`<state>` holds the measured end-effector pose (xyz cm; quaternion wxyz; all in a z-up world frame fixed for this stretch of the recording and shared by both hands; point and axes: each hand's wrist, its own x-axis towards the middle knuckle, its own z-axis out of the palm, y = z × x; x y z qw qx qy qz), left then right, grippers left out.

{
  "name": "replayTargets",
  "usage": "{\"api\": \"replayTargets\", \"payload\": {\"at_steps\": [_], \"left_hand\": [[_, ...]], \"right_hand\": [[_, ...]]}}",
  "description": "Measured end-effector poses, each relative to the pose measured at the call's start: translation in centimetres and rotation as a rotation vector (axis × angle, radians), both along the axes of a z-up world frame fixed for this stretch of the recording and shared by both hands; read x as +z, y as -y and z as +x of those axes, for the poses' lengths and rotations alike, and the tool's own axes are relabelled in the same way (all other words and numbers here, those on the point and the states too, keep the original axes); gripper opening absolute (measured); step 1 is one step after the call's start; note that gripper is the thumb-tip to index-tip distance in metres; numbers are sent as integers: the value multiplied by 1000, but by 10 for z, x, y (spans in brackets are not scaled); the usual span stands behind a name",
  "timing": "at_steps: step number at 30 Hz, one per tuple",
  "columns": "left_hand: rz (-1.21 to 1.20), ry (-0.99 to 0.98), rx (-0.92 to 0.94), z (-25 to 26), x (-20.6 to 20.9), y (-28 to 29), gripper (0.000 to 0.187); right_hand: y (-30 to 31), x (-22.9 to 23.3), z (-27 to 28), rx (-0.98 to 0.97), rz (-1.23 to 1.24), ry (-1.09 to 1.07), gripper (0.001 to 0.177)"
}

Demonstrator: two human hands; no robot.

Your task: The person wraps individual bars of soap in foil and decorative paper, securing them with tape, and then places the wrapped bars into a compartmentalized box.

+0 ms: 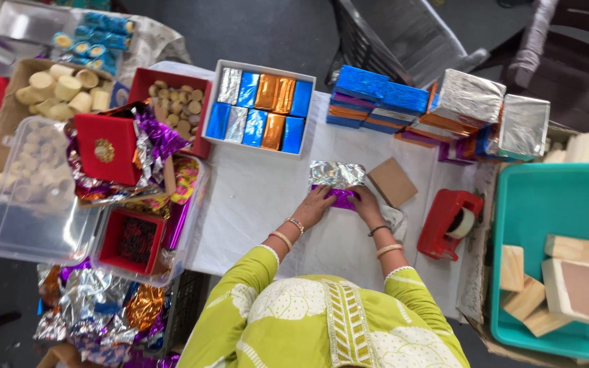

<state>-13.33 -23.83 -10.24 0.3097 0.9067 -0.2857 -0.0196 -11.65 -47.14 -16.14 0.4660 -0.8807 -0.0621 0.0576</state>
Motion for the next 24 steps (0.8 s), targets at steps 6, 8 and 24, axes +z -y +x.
{"api": "replayTargets", "payload": {"at_steps": [6,8,24], "left_hand": [[9,27,-11,3,0,1,40],[-1,12,-4,3,0,0,42],[-88,-109,33,15,-19,5,56]], "right_hand": [[8,-5,3,0,25,-46,22],[5,-6,2,-12,11,-74,23],[-42,84,-37,166,-326,295,62]]}}
